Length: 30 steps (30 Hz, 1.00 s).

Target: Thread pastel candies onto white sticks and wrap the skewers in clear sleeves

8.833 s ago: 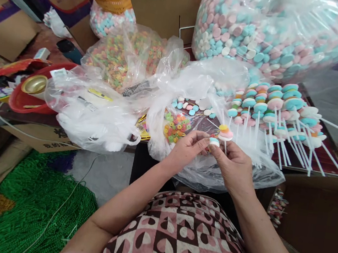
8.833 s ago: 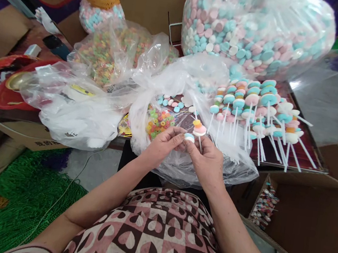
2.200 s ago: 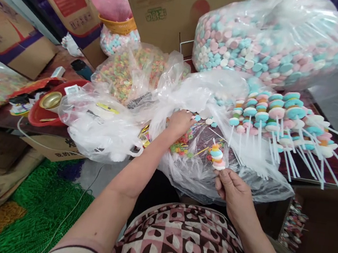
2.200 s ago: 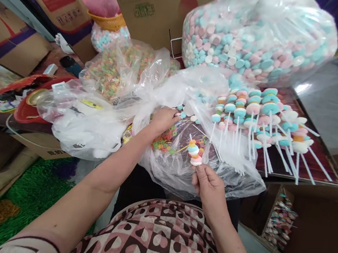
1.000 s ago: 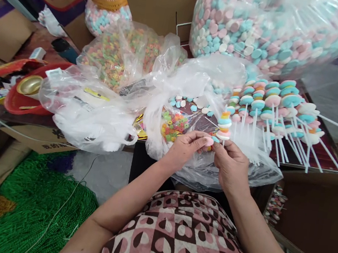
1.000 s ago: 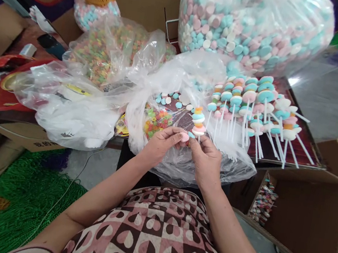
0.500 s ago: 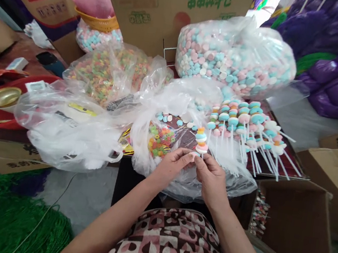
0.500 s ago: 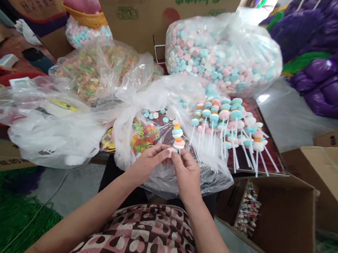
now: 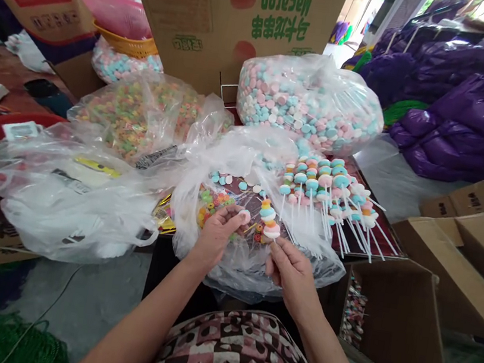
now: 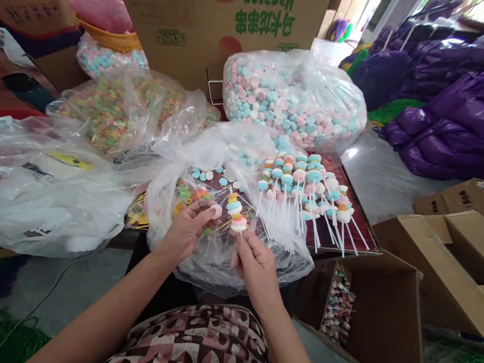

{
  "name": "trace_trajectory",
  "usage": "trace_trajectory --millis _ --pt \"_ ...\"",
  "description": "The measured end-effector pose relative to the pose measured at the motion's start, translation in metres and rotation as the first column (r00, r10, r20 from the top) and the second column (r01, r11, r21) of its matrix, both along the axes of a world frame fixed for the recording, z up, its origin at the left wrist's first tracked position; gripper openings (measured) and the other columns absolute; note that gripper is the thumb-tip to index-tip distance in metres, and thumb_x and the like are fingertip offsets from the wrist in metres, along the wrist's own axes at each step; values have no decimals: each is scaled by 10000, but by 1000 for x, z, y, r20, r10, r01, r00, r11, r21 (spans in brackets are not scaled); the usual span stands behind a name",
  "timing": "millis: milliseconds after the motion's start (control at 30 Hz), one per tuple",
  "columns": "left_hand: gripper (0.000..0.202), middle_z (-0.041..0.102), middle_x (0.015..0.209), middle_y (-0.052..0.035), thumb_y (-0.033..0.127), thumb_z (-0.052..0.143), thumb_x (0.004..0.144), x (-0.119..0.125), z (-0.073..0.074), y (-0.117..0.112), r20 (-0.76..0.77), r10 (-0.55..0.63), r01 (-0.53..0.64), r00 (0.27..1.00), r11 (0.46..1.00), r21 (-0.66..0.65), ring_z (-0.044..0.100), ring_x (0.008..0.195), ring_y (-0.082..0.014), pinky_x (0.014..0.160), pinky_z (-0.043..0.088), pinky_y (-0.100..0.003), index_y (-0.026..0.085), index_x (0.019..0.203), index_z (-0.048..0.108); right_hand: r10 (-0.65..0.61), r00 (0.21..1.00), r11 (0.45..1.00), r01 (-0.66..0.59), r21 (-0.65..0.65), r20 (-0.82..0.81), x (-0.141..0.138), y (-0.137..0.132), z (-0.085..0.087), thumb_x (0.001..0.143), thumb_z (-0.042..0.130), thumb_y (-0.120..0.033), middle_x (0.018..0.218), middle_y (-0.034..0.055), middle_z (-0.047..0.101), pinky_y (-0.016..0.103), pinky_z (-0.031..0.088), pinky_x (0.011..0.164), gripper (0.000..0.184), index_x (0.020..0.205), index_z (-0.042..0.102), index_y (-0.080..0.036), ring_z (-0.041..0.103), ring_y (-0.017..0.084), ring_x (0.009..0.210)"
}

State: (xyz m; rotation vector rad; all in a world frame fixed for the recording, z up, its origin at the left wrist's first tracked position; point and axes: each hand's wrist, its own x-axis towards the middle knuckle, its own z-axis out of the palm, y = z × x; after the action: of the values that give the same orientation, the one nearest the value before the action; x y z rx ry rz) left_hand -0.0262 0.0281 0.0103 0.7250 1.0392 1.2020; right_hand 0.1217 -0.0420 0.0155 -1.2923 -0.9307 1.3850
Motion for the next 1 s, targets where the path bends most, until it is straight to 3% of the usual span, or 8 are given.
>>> trace_trajectory --millis 133,267,600,833,1000 --pt "366 692 776 15 360 872 608 -2 -1 2 102 7 -6 995 1000 -9 609 671 -86 651 470 -225 163 861 692 133 976 991 -130 -29 175 8 -21 3 904 544 -553 429 -67 429 250 297 465 420 995 711 -178 341 114 418" --pt "379 684 773 12 371 889 582 1 -4 1 153 20 -22 988 1000 11 602 674 -86 641 479 -225 169 845 705 167 941 986 -167 -25 295 7 -27 1 893 547 -518 431 -59 436 269 352 505 395 969 732 -178 394 134 429" --pt "347 694 789 22 399 856 630 3 -6 -2 35 49 -54 998 989 135 604 676 -82 701 505 -249 182 846 691 147 948 989 -133 -69 281 9 -26 1 859 573 -527 458 -57 381 256 247 417 408 939 739 -163 329 118 422" --pt "336 653 709 32 444 797 680 -1 -10 0 -63 70 -61 996 989 137 580 661 -94 680 484 -251 190 863 675 152 959 987 -136 -82 240 8 -27 -1 836 596 -543 485 -47 382 248 237 406 430 937 752 -155 331 112 429" --pt "363 673 789 17 477 794 678 -3 -9 -2 -126 62 -39 990 983 177 586 689 -97 719 493 -260 188 866 678 145 966 986 -124 -107 214 5 -27 4 813 612 -551 456 -60 358 247 213 416 438 937 748 -154 306 102 407"
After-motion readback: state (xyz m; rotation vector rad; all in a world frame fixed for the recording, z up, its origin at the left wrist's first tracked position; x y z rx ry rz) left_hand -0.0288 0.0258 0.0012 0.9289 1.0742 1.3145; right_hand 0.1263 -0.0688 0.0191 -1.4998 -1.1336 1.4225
